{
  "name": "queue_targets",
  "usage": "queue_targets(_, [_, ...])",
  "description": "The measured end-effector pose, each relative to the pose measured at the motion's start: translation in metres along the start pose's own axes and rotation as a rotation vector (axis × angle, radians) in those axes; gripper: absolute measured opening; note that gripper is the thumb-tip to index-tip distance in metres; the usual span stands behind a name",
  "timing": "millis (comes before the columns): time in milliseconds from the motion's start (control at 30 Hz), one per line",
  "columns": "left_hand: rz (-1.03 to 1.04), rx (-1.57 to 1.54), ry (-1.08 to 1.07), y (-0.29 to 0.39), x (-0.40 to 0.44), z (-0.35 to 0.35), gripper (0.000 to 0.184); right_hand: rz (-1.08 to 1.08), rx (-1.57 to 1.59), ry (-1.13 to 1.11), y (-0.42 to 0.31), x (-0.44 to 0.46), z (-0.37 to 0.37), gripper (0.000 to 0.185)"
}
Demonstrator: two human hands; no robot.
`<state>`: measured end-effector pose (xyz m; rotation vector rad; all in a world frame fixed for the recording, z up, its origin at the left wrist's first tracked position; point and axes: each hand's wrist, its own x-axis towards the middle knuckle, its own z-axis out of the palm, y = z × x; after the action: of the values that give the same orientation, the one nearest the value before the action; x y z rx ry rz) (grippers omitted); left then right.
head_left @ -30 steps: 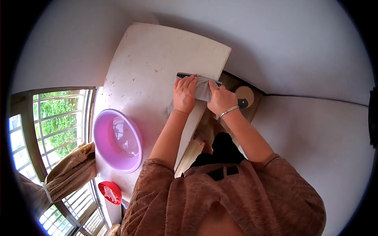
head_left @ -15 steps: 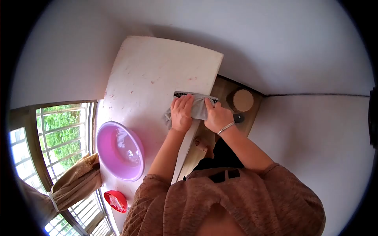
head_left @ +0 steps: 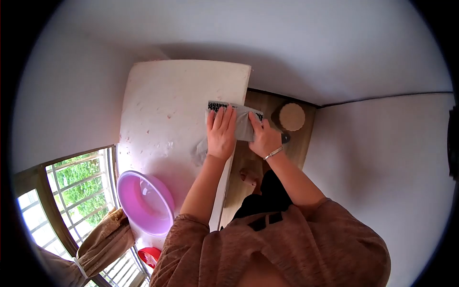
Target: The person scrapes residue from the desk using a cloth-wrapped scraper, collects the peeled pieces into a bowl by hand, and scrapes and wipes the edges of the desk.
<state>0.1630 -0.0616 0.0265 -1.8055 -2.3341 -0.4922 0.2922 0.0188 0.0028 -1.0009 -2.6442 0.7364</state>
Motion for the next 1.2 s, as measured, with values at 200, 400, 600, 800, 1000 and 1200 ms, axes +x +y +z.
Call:
queue_targets(200, [0.048, 0.092, -0.024, -0.005, 0.022, 0.006, 0.041, 0.009, 0.103, 0.076, 0.015, 0.018, 0.020, 0.080])
queue_targets(400, [0.070, 0.139, -0.015, 0.002, 0.011, 0.012, 0.040, 0.010, 0.119, 0.047, 0.020, 0.009, 0.021, 0.083])
queue_targets(600, [0.087, 0.165, 0.014, -0.014, 0.047, 0.026, 0.042, -0.006, 0.057, 0.190, 0.028, 0.048, 0.024, 0.081])
queue_targets(800, [0.021, 0.112, -0.089, -0.003, -0.011, -0.004, 0.041, -0.018, 0.093, 0.010, 0.000, -0.010, 0.019, 0.083])
queue_targets(1000, [-0.099, 0.099, -0.306, 0.019, -0.103, -0.066, 0.041, -0.057, 0.184, -0.203, -0.048, -0.094, 0.003, 0.082])
queue_targets(1200, [-0.151, 0.074, -0.454, 0.026, -0.157, -0.090, 0.044, -0.194, 0.160, -0.208, -0.064, -0.146, 0.016, 0.073])
